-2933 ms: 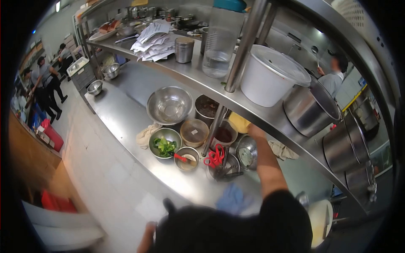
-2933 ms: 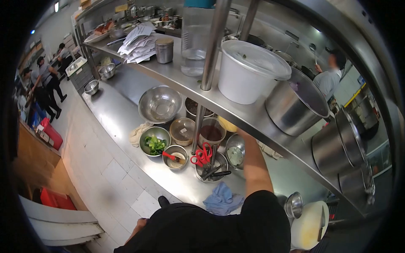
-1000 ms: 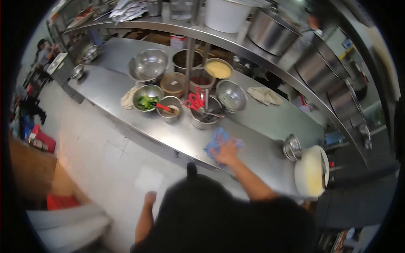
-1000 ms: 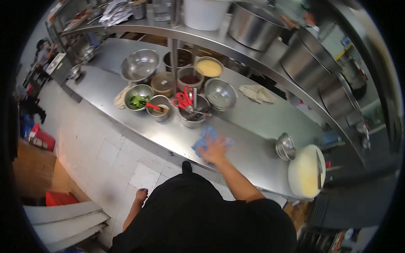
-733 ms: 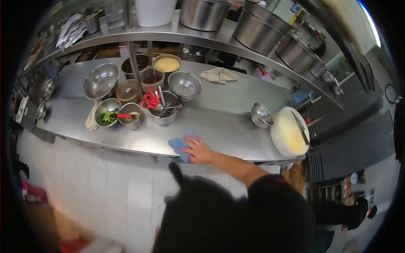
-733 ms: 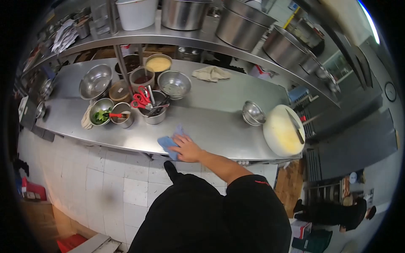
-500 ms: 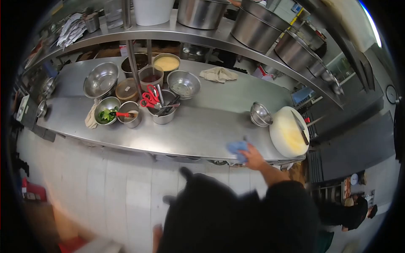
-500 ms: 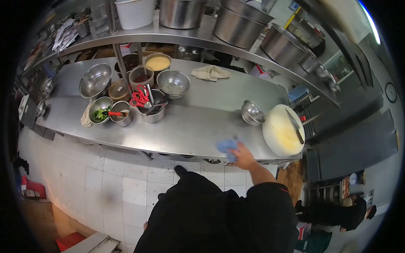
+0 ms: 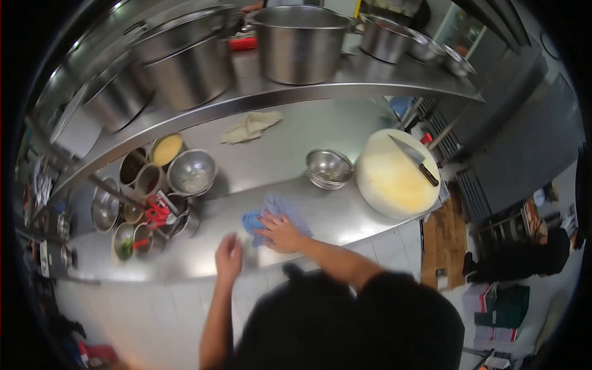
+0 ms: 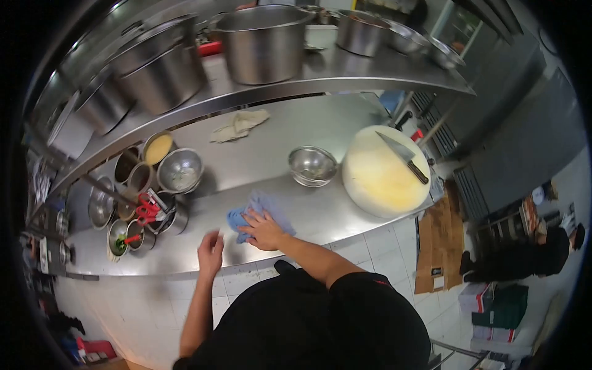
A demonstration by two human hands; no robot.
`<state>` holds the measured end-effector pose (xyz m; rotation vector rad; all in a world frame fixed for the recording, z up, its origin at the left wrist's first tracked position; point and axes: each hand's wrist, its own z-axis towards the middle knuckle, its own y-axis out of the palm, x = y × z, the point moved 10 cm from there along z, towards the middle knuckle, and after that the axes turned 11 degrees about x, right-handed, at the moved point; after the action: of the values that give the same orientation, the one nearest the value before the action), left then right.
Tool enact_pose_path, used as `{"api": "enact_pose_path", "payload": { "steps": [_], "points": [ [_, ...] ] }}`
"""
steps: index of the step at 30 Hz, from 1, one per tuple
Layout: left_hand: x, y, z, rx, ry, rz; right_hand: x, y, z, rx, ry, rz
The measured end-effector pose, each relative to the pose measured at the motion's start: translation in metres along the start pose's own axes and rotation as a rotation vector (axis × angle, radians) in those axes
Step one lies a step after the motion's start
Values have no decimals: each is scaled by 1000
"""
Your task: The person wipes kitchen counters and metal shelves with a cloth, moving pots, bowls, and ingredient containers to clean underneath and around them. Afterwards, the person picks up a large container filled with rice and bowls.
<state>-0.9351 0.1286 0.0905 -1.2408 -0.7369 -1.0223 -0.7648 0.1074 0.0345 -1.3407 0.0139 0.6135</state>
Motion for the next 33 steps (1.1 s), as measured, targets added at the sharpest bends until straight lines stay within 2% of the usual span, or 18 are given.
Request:
{"api": "enact_pose_path", "payload": {
  "steps": [1, 2, 4, 6, 8, 11, 14, 17, 20, 23, 26, 30, 31, 33],
  "points": [
    [15, 48, 33, -107, 12, -107, 6, -15, -13, 137, -17, -11],
    [43, 90, 60, -191, 1, -37, 16, -26, -32, 170, 15, -18],
    [57, 182, 102, -308, -21, -42, 36, -65, -85, 232, 72, -32],
    [94, 237, 109, -320, -333, -7, 77, -95, -150, 360, 216, -111],
    [98, 278, 107, -285, -551, 71, 125, -130, -206, 309, 552, -225],
    [60, 323, 90, -302, -768, -25, 171, -150, -245, 390, 808, 23],
    [17, 310, 100, -202, -702, -161, 128, -236, -180, 619, 530, -52],
    [7, 245, 97, -215, -589, -95, 107, -268, -139, 675, 486, -299],
    [2, 174, 68, -136, -708, -221, 149, -194, -121, 507, 935, 421],
    [-7, 138, 39, -135, -825, -405, 140, -136, -84, 243, 1044, 790],
    [-2, 115, 24, -156, -817, -489, 136, -124, -48, 444, 632, 415],
    [7, 87, 27, -115, -768, -486, 99, -143, -18, 339, 844, 1097],
    [11, 80, 32, -99, -734, -500, 86, -163, -8, 376, 798, 1129],
    [25, 68, 40, -63, -684, -504, 95, -166, 7, 433, 606, 846]
  ]
}}
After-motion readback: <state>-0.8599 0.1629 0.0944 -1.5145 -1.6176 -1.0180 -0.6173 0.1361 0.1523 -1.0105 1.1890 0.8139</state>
